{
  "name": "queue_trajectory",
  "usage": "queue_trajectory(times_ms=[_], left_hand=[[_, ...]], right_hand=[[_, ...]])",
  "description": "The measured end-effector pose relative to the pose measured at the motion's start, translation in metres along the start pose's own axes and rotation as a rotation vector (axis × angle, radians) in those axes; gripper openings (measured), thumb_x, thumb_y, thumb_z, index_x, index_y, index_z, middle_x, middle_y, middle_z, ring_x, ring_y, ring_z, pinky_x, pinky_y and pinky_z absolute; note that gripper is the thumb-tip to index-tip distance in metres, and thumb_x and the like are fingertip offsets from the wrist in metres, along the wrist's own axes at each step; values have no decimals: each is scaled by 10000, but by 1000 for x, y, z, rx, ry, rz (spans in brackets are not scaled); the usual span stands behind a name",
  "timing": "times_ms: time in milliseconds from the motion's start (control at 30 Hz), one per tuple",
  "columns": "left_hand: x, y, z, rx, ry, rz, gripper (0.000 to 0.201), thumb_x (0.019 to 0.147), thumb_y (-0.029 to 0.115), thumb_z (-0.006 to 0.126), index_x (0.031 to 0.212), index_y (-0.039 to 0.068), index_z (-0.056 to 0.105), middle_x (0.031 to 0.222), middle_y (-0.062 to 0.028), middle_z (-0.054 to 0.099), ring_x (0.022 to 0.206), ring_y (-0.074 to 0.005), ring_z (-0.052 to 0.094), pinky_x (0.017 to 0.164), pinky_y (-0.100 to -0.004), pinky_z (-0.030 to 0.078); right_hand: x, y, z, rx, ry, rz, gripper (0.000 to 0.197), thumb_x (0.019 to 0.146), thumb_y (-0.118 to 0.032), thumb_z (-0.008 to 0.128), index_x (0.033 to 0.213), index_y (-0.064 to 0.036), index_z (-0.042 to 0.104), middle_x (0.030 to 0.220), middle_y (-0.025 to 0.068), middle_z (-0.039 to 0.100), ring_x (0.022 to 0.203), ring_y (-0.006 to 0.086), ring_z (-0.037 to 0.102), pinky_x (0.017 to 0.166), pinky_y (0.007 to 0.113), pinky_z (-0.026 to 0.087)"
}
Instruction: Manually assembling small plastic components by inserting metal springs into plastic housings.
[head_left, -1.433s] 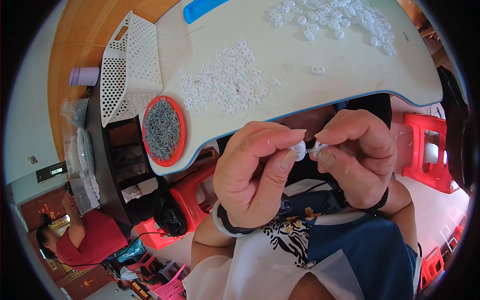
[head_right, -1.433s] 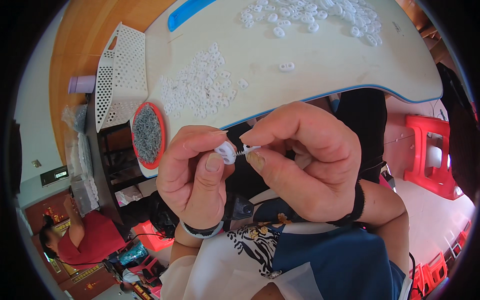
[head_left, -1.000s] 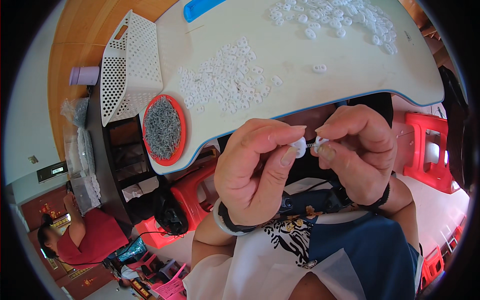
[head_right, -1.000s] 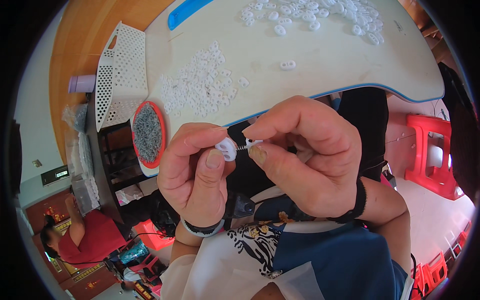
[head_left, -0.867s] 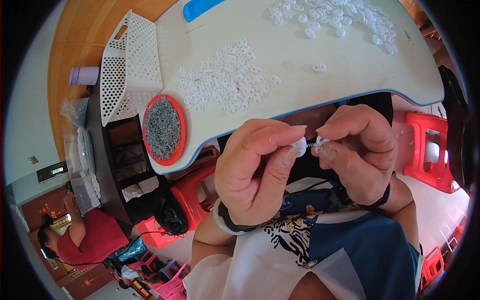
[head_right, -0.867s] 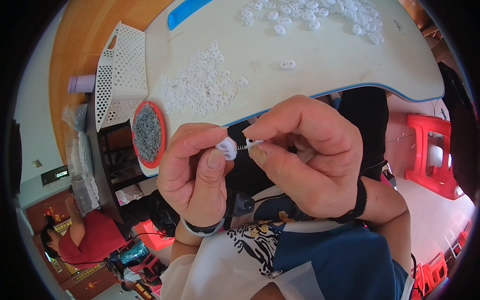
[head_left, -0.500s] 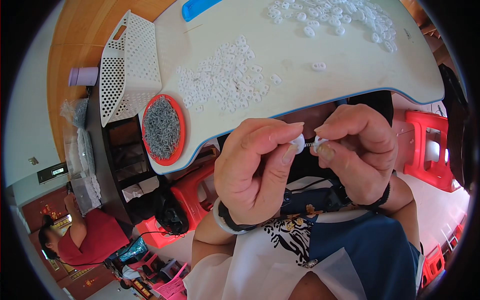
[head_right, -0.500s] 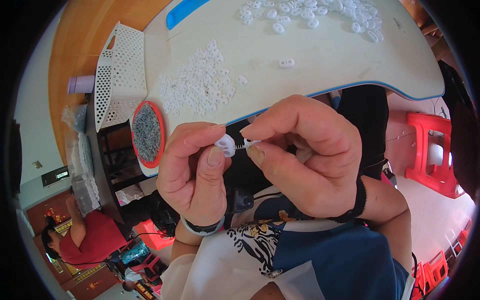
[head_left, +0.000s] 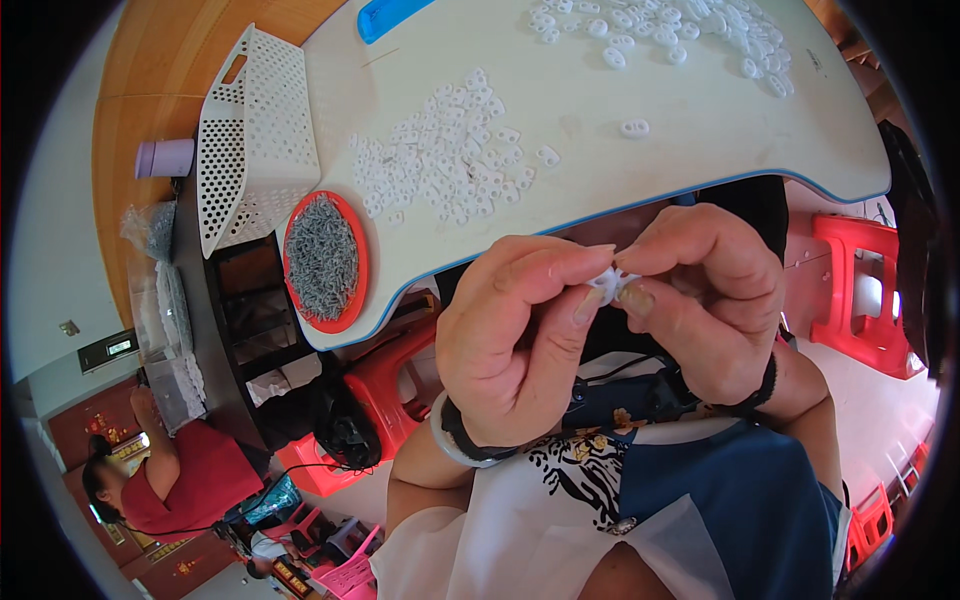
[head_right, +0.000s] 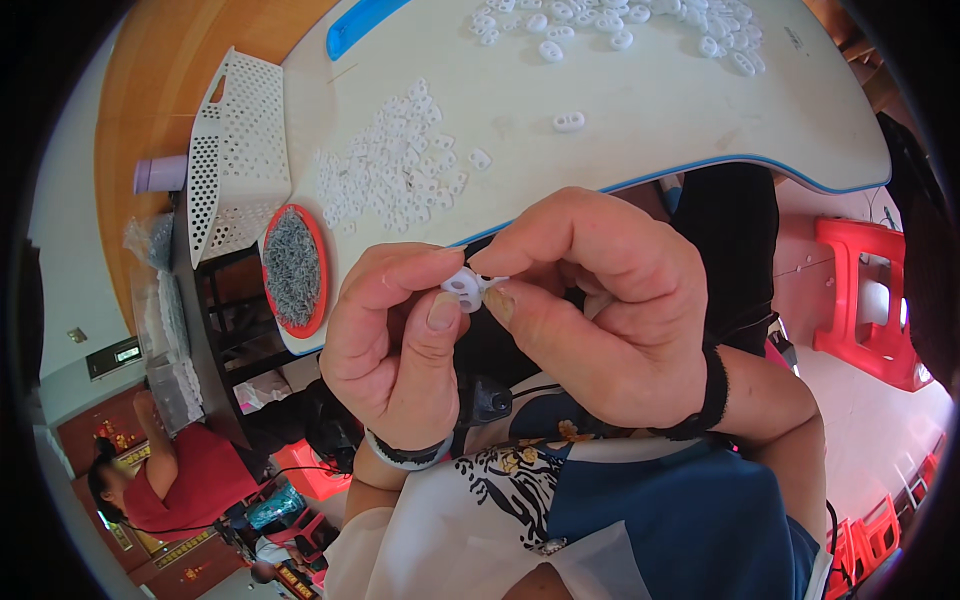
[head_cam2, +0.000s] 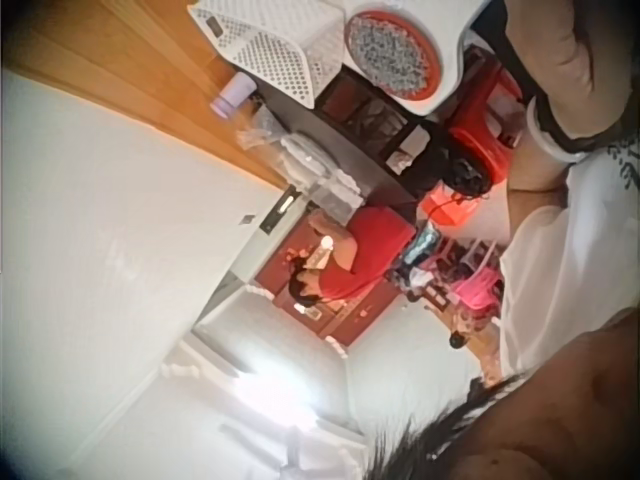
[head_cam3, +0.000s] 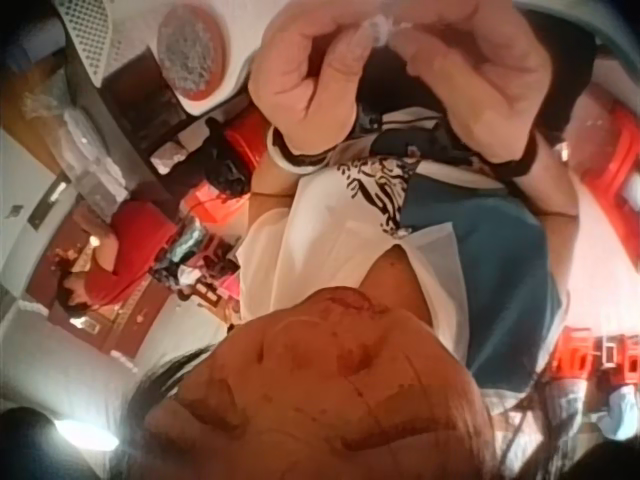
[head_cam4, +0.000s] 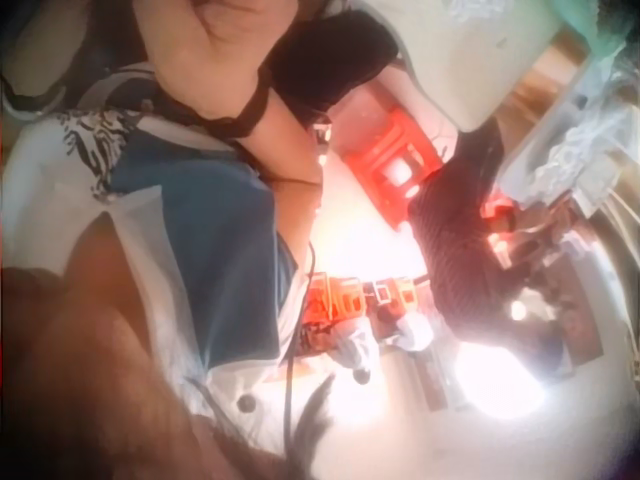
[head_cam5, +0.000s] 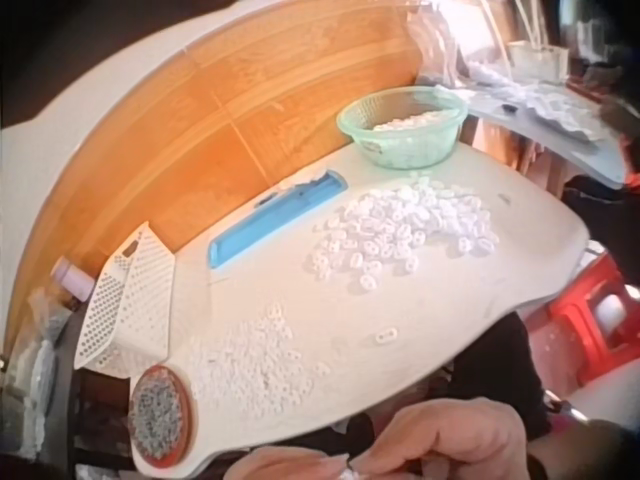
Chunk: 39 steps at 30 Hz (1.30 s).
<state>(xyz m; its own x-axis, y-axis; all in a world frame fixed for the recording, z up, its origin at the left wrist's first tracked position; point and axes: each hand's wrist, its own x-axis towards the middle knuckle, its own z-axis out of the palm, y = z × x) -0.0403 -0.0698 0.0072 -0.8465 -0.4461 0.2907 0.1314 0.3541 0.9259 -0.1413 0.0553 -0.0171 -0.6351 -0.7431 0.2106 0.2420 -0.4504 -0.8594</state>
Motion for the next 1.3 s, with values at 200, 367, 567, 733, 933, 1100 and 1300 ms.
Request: queue_trajectory(times_ms=[200, 367, 567, 733, 933, 1100, 1300], left_hand=[[0, -8, -2, -126, -21, -18, 211, 830, -47, 612, 1040, -23, 622, 880, -109, 612, 786, -174, 595, 687, -242, 463], [3, -16, -8, -270, -72, -35, 246, 822, -19, 651, 1061, -33, 598, 868, -79, 616, 776, -135, 583, 709, -220, 451], [4, -10, 1, -662, 7, -274, 212, 875, 31, 621, 1051, -30, 520, 875, -52, 610, 751, -68, 543, 713, -197, 443], [-1, -13, 3, -452, 44, -144, 153, 898, 98, 605, 930, -28, 526, 830, -48, 593, 708, -63, 515, 655, -191, 423], [-4, -10, -5, -237, -54, -261, 315, 936, 279, 561, 1020, -23, 527, 851, -5, 554, 741, -57, 483, 653, -194, 394], [-3, -11, -3, -128, -72, -227, 350, 964, 313, 494, 939, -30, 560, 781, 8, 533, 676, -47, 437, 590, -189, 342], [1, -14, 3, -56, -63, -30, 256, 951, 157, 489, 769, -22, 513, 612, -70, 464, 508, -173, 417, 478, -271, 335]], right_hand=[[0, 2, -2, 64, -40, 20, 201, 859, 121, 491, 1032, 31, 541, 936, 53, 593, 833, 46, 563, 702, 179, 439], [3, 3, 3, 167, -23, 35, 206, 848, 103, 533, 1034, 14, 543, 950, 60, 587, 788, 65, 559, 666, 185, 439], [8, 1, -6, -76, -206, 12, 260, 827, 111, 558, 1069, 18, 580, 849, 33, 588, 710, 51, 533, 626, 182, 417], [6, 4, 0, 83, -78, 95, 284, 808, 127, 570, 1072, 28, 604, 746, 2, 569, 650, 30, 484, 598, 178, 388], [12, 8, -8, -240, -173, -110, 313, 777, 31, 689, 1080, 10, 612, 856, 73, 655, 713, 116, 606, 631, 228, 461], [19, 9, -9, -624, -199, -343, 421, 705, -200, 768, 1054, -6, 633, 822, 89, 647, 681, 227, 609, 598, 285, 463], [17, 12, -11, -721, -208, -458, 380, 699, -227, 766, 983, -7, 642, 852, 83, 659, 672, 227, 618, 578, 298, 480]])
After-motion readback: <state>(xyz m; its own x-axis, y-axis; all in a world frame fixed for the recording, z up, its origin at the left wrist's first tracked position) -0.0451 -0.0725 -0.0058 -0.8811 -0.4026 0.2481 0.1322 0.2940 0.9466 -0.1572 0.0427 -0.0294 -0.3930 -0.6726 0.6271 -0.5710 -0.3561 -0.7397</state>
